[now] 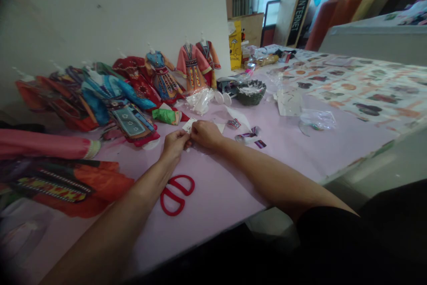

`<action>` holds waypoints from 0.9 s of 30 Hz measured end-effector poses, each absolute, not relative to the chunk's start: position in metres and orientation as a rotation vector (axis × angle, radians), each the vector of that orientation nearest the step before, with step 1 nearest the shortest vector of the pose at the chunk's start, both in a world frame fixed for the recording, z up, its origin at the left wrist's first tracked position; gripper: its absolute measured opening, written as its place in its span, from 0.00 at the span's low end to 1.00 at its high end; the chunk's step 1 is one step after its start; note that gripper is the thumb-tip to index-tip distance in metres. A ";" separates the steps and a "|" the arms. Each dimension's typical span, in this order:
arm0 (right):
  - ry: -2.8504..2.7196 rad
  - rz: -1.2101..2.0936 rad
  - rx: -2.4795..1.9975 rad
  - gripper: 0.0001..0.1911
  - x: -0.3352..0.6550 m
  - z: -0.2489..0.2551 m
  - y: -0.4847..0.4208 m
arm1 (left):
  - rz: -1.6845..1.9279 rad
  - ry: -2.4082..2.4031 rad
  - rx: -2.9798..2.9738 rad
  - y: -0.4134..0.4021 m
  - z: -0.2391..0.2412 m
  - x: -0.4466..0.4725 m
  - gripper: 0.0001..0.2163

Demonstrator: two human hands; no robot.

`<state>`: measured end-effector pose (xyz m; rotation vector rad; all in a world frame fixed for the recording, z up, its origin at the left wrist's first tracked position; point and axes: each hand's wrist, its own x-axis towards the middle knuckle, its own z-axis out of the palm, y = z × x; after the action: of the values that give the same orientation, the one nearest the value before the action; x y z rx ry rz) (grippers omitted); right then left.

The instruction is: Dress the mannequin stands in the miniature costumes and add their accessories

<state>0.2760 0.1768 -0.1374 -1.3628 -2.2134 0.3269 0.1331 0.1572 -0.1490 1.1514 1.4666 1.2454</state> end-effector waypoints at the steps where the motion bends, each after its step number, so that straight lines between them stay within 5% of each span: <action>1: -2.217 0.340 -1.353 0.10 0.277 -0.138 0.178 | 1.244 1.464 1.150 0.157 -0.149 0.133 0.06; 27: -2.091 0.511 -1.385 0.07 0.274 -0.136 0.181 | 1.257 1.451 1.163 0.158 -0.151 0.133 0.05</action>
<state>0.2737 0.1814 -0.1360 -1.3845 -2.0911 0.5110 0.1327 0.1584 -0.1508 1.1628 1.4512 1.2569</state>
